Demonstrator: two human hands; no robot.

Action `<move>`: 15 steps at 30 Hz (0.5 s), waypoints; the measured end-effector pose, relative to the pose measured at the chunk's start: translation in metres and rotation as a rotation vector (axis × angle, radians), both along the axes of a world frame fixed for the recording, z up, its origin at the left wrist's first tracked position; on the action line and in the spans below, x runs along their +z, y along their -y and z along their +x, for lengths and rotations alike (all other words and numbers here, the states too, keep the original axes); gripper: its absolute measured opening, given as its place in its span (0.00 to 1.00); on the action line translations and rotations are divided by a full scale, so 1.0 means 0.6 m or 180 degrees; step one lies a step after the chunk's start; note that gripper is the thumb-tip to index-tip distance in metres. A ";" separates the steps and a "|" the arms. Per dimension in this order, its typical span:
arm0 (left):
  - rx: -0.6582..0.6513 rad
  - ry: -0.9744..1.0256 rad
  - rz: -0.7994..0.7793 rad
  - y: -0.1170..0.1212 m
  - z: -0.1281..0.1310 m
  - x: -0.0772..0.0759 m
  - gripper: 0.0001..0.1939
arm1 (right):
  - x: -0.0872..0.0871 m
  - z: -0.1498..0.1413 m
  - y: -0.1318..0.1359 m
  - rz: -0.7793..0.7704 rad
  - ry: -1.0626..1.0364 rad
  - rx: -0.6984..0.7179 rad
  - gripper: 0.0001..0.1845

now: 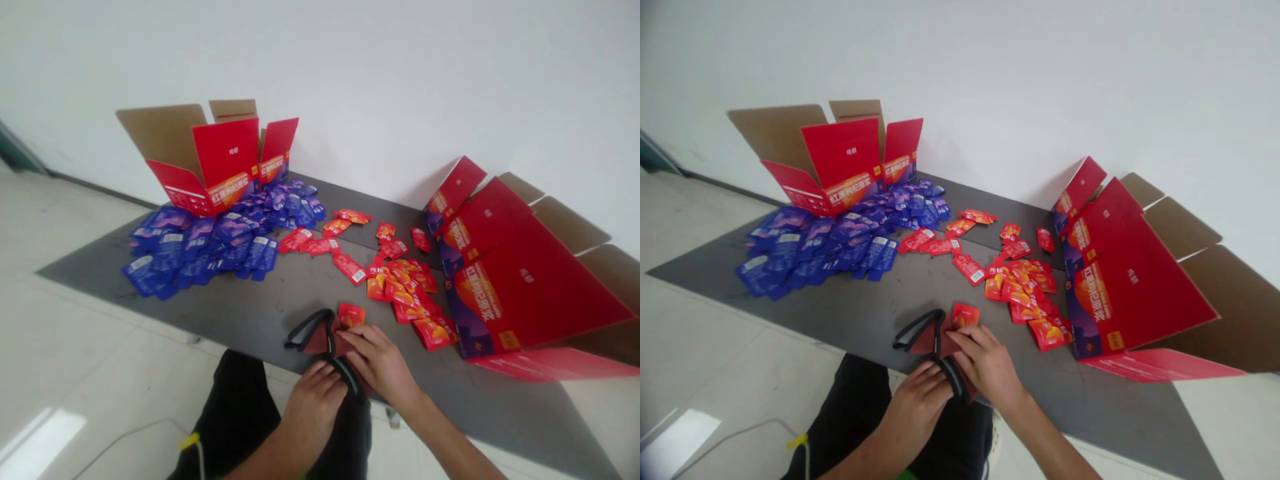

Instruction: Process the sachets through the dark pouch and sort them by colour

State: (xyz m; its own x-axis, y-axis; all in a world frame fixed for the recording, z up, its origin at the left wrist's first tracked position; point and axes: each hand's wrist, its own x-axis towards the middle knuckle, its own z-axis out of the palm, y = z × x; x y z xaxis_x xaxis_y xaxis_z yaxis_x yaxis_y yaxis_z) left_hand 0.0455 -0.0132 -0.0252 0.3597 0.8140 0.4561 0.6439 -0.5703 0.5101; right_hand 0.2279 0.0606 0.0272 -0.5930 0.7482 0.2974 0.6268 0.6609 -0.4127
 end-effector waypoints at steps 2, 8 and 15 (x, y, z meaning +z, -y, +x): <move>-0.0058 -0.0066 0.0128 -0.001 -0.003 -0.002 0.19 | -0.012 -0.001 -0.034 0.0134 -0.0090 -0.0135 0.17; -0.0128 -0.0299 0.0350 -0.003 -0.009 -0.008 0.19 | -0.010 0.005 -0.143 0.0563 0.0064 -0.0496 0.16; 0.0003 0.0063 -0.0016 -0.036 -0.002 0.036 0.06 | 0.011 0.069 -0.061 0.0989 -0.0718 -0.1230 0.20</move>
State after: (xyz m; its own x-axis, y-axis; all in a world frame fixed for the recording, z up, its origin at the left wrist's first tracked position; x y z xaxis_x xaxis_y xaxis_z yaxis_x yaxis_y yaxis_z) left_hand 0.0442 0.0083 -0.0038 0.3498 0.8166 0.4591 0.6342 -0.5671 0.5256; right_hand 0.2692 0.0974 0.0340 -0.1880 0.7557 0.6273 0.7667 0.5121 -0.3871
